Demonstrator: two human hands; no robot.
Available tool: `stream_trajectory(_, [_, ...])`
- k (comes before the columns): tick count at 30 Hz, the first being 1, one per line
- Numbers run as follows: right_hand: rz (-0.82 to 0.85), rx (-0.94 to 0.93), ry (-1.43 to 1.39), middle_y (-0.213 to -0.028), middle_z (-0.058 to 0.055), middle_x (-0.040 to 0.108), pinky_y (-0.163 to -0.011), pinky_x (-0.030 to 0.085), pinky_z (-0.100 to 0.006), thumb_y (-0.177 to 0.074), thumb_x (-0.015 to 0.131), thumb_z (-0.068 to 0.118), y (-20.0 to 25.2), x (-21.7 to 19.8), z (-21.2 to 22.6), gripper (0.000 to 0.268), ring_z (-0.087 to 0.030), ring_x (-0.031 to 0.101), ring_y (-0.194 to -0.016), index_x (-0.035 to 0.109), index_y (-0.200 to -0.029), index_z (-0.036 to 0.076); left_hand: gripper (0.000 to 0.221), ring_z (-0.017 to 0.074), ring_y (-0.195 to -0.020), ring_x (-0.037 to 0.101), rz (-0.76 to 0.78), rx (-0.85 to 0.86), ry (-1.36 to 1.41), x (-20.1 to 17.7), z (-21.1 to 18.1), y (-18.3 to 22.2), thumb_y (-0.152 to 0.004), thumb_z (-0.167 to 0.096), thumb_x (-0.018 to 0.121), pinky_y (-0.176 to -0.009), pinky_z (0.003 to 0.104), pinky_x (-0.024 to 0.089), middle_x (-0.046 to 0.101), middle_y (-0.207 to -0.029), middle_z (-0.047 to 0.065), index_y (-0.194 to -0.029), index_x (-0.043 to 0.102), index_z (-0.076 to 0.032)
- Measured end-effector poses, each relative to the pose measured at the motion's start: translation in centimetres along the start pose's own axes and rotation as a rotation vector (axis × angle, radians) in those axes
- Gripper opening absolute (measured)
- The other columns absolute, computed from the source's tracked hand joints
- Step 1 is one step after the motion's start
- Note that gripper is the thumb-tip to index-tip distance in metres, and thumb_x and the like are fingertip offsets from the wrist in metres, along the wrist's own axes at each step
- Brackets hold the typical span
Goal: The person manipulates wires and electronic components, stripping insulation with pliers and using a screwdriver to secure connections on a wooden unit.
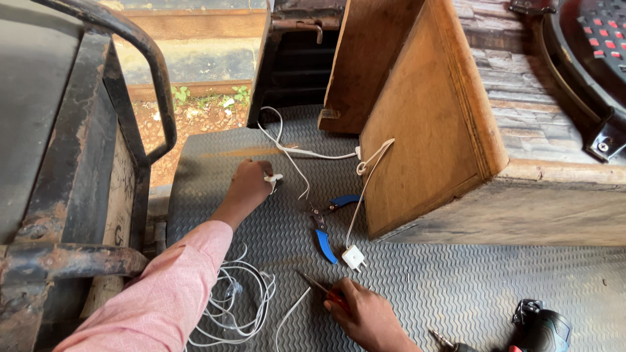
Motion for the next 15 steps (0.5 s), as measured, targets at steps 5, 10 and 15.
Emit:
stream_trajectory(5, [0.006,-0.022,-0.037,-0.096,-0.013,0.073,-0.073,0.057,-0.047,-0.094,0.067,0.041,-0.4,0.5,-0.6,0.033,-0.033,0.074,-0.084,0.057,-0.102,0.010,0.021,0.0434,-0.101,0.068,0.038,-0.069,0.000,-1.2,-1.1,0.1,-0.077,-0.015,0.077,-0.088,0.051,0.054,0.070,-0.101,0.022,-0.098,0.075,-0.010])
stream_trajectory(10, [-0.004,0.082,-0.092,-0.093,-0.013,0.074,-0.074,0.057,-0.045,-0.094,0.066,0.041,-0.6,1.0,-1.3,0.032,-0.032,0.074,-0.085,0.058,-0.107,0.013,0.042,0.0491,-0.100,0.065,0.006,-0.187,0.053,-1.9,-1.7,-1.0,-0.078,-0.004,0.071,-0.086,0.054,0.054,0.069,-0.099,0.029,-0.117,0.058,0.001])
stream_trajectory(15, [-0.123,0.202,-0.465,-0.078,-0.009,0.069,-0.069,0.055,-0.037,-0.088,0.074,0.037,-0.5,-1.2,-1.1,0.035,-0.021,0.069,-0.074,0.059,-0.107,0.011,0.029,0.0493,-0.098,0.066,0.039,-0.172,-0.118,-2.4,-2.5,-1.8,-0.079,-0.001,0.068,-0.084,0.055,0.054,0.068,-0.100,0.030,-0.106,0.062,0.006])
Point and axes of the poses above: each hand's wrist, its own y-axis away from the middle knuckle, its own x-axis out of the palm, z = x × y, the point moved 2 cm from there along -y, towards the middle knuckle
